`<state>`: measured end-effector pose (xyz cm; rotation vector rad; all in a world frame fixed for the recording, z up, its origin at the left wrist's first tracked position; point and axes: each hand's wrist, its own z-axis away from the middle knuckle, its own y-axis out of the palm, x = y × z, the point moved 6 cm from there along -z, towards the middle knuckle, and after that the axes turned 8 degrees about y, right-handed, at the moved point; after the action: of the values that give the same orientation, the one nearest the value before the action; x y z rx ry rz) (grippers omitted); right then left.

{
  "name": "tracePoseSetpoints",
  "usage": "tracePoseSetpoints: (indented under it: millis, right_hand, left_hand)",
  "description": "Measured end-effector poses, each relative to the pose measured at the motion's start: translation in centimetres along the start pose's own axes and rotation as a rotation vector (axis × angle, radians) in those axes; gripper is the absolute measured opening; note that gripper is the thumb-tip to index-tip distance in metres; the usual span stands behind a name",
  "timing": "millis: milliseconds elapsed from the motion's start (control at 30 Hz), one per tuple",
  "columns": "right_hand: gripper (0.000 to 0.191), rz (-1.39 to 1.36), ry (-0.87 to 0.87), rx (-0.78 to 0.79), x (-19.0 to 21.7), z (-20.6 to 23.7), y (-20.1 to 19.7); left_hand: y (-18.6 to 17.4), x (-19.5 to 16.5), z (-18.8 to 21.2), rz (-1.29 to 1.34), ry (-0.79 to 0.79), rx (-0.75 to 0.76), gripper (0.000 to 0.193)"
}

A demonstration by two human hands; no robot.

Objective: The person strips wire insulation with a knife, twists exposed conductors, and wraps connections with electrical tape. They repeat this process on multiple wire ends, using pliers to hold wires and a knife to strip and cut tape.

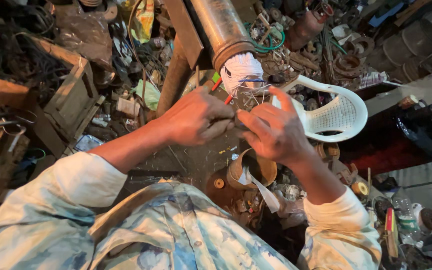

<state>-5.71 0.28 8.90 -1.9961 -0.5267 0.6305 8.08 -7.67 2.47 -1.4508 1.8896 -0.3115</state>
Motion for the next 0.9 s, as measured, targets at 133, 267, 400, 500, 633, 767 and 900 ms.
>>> tracePoseSetpoints:
  millis: [133, 267, 400, 500, 633, 767, 900]
  right_hand:
    - [0.015, 0.074, -0.002, -0.2, -0.4, 1.3, 2.0]
    - [0.008, 0.078, 0.084, -0.346, -1.1, 2.1, 4.5]
    - [0.01, 0.099, 0.098, -0.378, -0.8, 2.9, 6.1]
    - [0.023, 0.132, 0.099, -0.35, -0.7, 3.4, 6.9]
    - [0.026, 0.081, 0.11, -0.348, -1.4, 4.2, 7.6]
    - [0.029, -0.018, 0.129, -0.385, -2.4, 5.1, 8.5]
    - [0.035, -0.017, 0.18, -0.336, -3.1, 5.7, 9.6]
  left_hand:
    - [0.3, 0.4, 0.1, -0.025, -0.033, -0.151, 0.013]
    - [1.2, 1.6, -0.1, -0.153, -0.06, -0.232, 0.02]
    - [2.3, 2.9, 0.3, -0.157, -0.146, -0.229, 0.031]
    - [2.4, 3.2, 0.6, -0.087, -0.069, -0.181, 0.024]
    - [2.6, 3.7, 0.6, -0.003, -0.079, -0.211, 0.025]
    - [3.2, 3.7, 0.3, -0.136, -0.081, -0.285, 0.022]
    - [4.2, 4.3, 0.0, -0.136, -0.143, -0.221, 0.024]
